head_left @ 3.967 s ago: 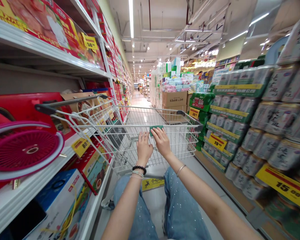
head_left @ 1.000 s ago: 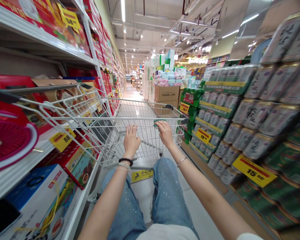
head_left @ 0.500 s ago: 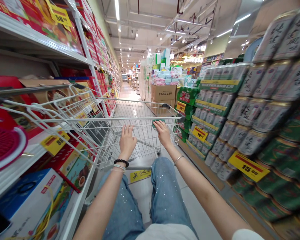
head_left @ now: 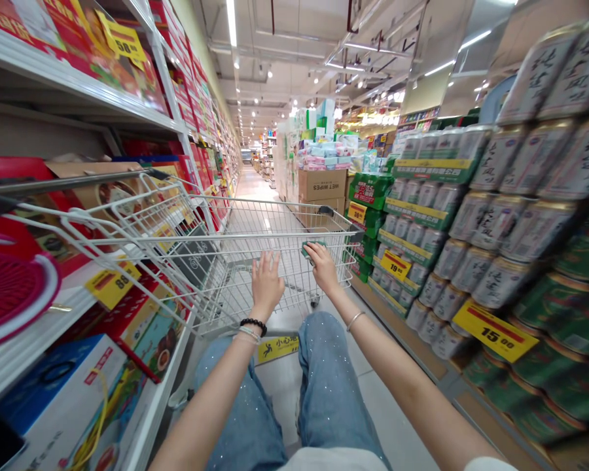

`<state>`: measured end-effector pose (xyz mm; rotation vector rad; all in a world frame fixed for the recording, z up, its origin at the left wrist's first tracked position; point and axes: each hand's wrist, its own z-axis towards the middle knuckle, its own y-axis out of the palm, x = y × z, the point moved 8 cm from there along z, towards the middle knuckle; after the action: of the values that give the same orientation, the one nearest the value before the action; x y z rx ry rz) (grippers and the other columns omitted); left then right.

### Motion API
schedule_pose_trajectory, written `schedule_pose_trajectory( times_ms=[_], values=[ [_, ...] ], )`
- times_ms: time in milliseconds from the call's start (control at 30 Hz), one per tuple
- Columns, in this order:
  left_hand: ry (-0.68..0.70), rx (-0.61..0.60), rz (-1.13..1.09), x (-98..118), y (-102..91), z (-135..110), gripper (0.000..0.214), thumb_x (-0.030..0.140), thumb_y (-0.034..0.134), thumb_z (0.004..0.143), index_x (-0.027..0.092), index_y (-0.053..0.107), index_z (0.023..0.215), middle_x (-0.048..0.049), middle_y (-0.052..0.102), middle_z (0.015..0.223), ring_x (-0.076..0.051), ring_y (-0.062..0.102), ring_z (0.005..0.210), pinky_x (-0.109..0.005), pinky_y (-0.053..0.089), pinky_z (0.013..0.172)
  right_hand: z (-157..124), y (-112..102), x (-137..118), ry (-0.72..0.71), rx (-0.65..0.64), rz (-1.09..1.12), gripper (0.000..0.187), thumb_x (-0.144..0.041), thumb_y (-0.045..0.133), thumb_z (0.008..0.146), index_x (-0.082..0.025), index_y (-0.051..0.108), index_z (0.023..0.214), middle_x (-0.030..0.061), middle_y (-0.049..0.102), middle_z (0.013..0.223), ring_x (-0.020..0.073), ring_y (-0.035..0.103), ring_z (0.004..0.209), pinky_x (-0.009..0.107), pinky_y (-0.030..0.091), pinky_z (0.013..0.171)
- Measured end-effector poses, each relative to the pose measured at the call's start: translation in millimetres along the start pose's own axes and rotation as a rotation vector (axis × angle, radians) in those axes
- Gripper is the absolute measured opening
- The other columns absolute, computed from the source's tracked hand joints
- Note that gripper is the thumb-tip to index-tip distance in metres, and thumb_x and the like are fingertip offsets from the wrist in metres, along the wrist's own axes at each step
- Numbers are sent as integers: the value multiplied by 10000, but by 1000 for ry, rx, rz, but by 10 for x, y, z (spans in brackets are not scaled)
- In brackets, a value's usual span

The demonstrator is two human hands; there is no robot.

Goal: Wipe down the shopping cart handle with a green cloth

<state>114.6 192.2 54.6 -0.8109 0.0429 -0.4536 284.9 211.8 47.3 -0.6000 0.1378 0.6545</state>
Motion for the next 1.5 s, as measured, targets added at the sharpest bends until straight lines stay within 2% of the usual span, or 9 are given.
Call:
schedule_pose_trajectory(
  times_ms=[133,300,433,633,767,900,1067,1300,1500],
  values=[
    [117,-87,-21,385,213,147,610,101,483,795,173,496,1400,-115,506,1483,-272,360,1446,-528,203,1231,-74,-50,44,-41,17,23,763,63,340,645,-190,606,1313,81,637,1316,196,479,1329,470,361,1164],
    [84,-68,-8,566,323,374,568,131,505,803,173,541,1368,-130,544,1442,-330,379,1420,-580,208,1211,64,-287,157,-22,127,-8,783,53,328,666,-232,581,1350,60,613,1348,187,453,1356,484,338,1181],
    [45,-36,-8,583,345,403,545,129,503,811,162,553,1352,-139,598,1362,-325,438,1365,-582,196,1210,165,-234,182,-12,127,-28,764,52,324,688,-227,585,1349,65,611,1347,186,440,1363,491,314,1194],
    [5,-53,-31,564,346,382,544,114,494,813,159,553,1351,-139,578,1391,-331,447,1349,-589,194,1211,-29,-52,239,39,88,-58,696,44,323,725,-204,619,1304,78,635,1310,193,461,1336,478,339,1178],
    [16,-51,-47,563,339,360,575,99,498,796,168,539,1366,-139,564,1407,-327,428,1369,-600,183,1211,1,-124,262,6,44,-45,655,48,350,699,-169,656,1236,112,661,1246,204,507,1270,459,359,1158],
    [20,-49,-32,569,346,337,602,99,500,792,167,517,1390,-134,547,1431,-336,402,1391,-602,187,1210,96,-228,250,-40,90,-59,653,46,347,704,-143,637,1258,124,636,1286,209,476,1299,464,317,1182],
    [-1,-70,-28,596,333,340,593,111,487,804,150,515,1394,-131,547,1433,-345,404,1387,-593,202,1208,16,-164,284,-22,64,-58,640,49,329,698,-118,654,1223,131,656,1249,218,490,1272,471,329,1172],
    [-37,-98,21,606,358,325,619,120,476,810,155,487,1427,-101,514,1472,-332,359,1418,-558,209,1215,28,-246,391,-2,112,-25,696,52,349,661,-209,652,1230,71,654,1239,205,503,1256,471,324,1176],
    [-45,-125,65,637,331,344,607,145,464,821,151,489,1428,-118,509,1475,-341,363,1410,-593,238,1193,34,-189,428,24,109,-9,688,56,358,654,-196,650,1223,89,657,1227,218,517,1238,481,323,1174]
  ],
)
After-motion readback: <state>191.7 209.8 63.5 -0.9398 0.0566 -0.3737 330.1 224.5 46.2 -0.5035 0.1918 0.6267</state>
